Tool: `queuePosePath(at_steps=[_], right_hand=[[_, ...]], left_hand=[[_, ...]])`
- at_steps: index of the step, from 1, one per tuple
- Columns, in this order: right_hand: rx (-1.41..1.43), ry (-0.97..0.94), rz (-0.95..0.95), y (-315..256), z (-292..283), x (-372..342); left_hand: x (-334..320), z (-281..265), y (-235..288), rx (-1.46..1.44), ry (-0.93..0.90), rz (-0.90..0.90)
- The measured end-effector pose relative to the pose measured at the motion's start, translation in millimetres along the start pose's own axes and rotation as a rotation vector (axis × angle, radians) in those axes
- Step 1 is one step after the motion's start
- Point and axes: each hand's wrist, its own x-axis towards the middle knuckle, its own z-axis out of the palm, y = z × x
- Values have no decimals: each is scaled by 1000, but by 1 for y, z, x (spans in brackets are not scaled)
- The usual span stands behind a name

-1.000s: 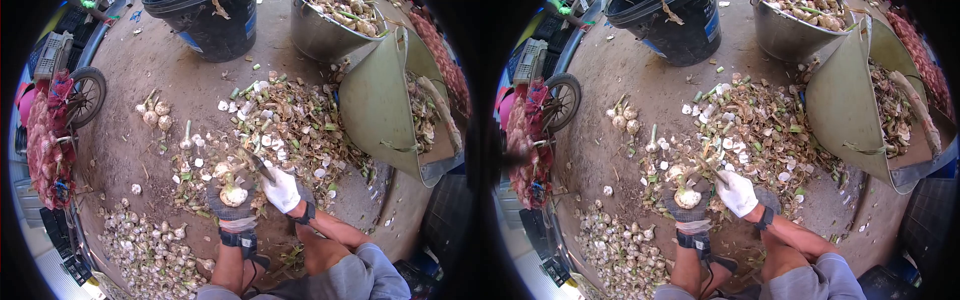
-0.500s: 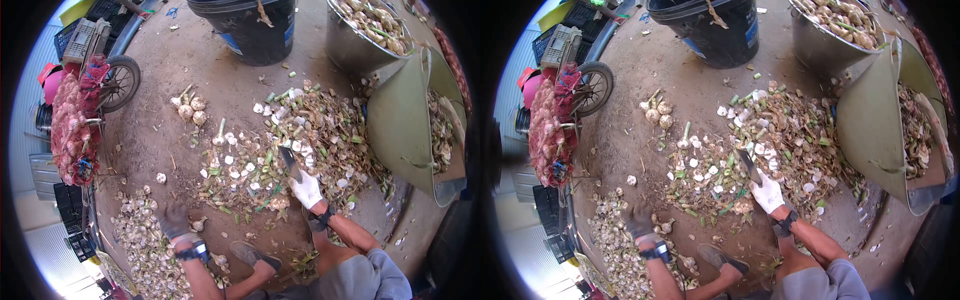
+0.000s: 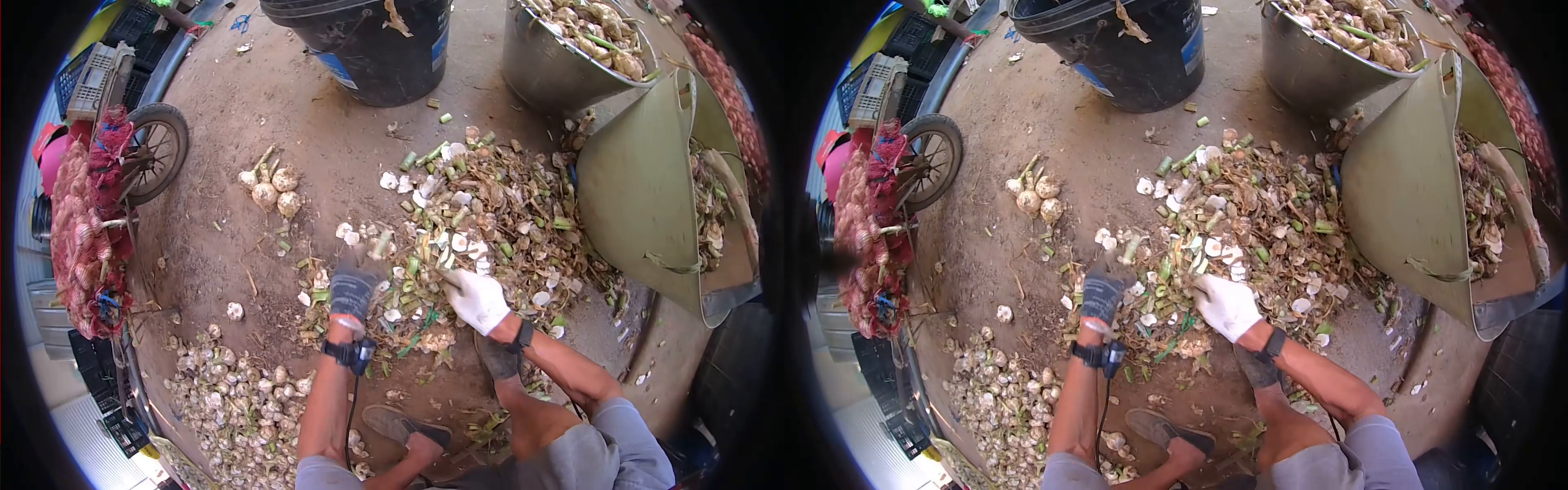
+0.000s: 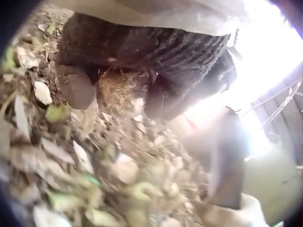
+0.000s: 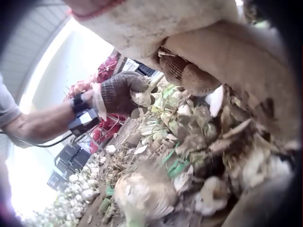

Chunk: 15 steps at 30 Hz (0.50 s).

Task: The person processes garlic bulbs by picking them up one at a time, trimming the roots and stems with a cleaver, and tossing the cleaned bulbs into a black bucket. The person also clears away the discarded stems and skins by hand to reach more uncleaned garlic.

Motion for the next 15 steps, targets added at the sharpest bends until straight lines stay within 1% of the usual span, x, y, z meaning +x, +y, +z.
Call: queuePosePath(at_steps=[1,2,3,4,6,7,8,10,11,12,14,15], right_hand=[[-12,32,-110,-7,0,7],[-18,62,-228,-17,2,11],[-12,87,-288,-33,-1,14],[1,81,-308,-35,3,17],[-152,41,-292,-21,6,18],[-94,-5,-225,-3,13,18],[150,-52,0,-10,3,-3],[677,-307,241,-22,-14,-19],[1054,-119,206,-5,21,-21],[1052,-122,204,-11,18,-19],[1227,-259,294,-22,6,-14],[1012,-332,289,-23,-8,-12]], left_hand=[[-13,7,-4,-2,0,-4],[-28,10,-9,43,-27,48],[-40,7,-11,94,-44,103],[-52,3,-12,103,-21,101],[-81,-5,4,-156,-24,69],[-100,-7,35,-280,-62,76],[-106,-5,42,-283,-38,88],[-114,12,48,162,-9,488],[-120,24,52,-275,-84,261],[-119,24,49,-276,-81,262],[-113,20,43,314,52,601],[-122,12,64,227,-94,266]])
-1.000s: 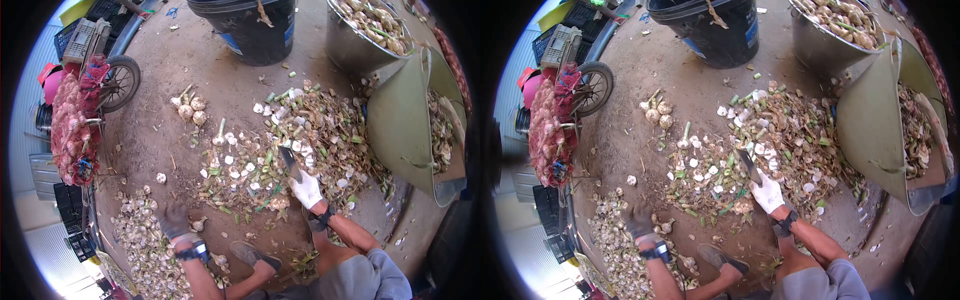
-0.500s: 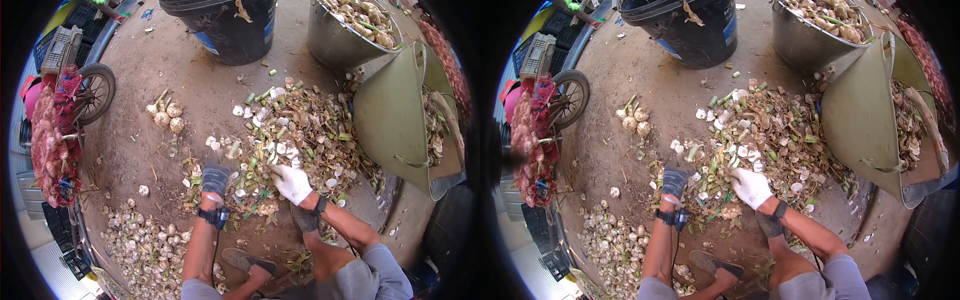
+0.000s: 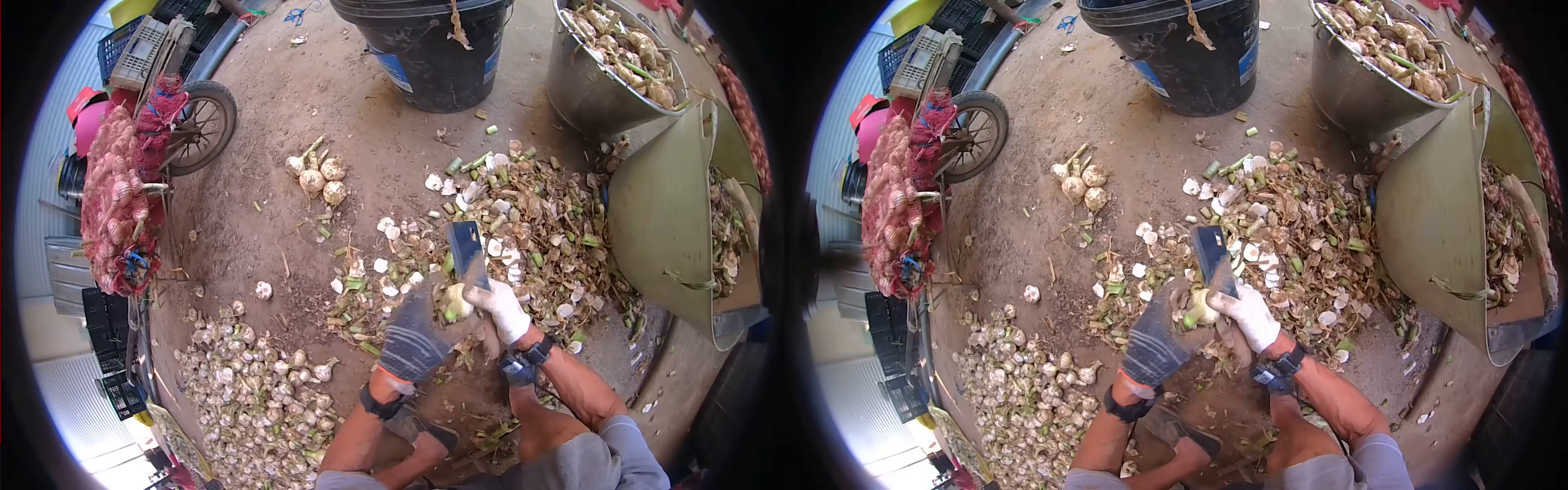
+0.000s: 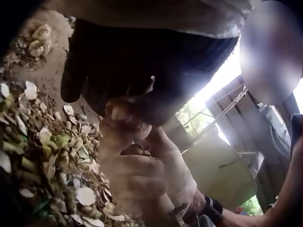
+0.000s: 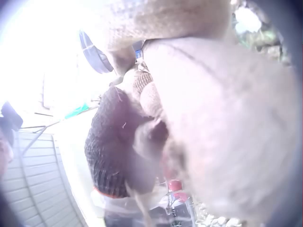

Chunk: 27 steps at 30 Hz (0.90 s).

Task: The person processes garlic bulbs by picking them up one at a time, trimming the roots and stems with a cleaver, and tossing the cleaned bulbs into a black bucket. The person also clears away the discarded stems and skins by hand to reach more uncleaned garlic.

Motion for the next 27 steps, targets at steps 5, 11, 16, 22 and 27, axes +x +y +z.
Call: queuePosePath(at_steps=[5,11,16,22,27], right_hand=[[-780,-81,-218,-41,23,1],[-949,37,-288,-24,29,-18],[-1290,5,-504,8,16,-25],[-1498,97,-420,18,-20,-5],[-1004,329,-234,10,-34,-16]], left_hand=[[-3,8,-62,202,-217,43],[-15,44,-106,-28,55,-105],[-26,42,-89,-27,-18,-114],[-64,6,-92,-838,148,-445],[-100,-71,-94,-1519,761,-51]])
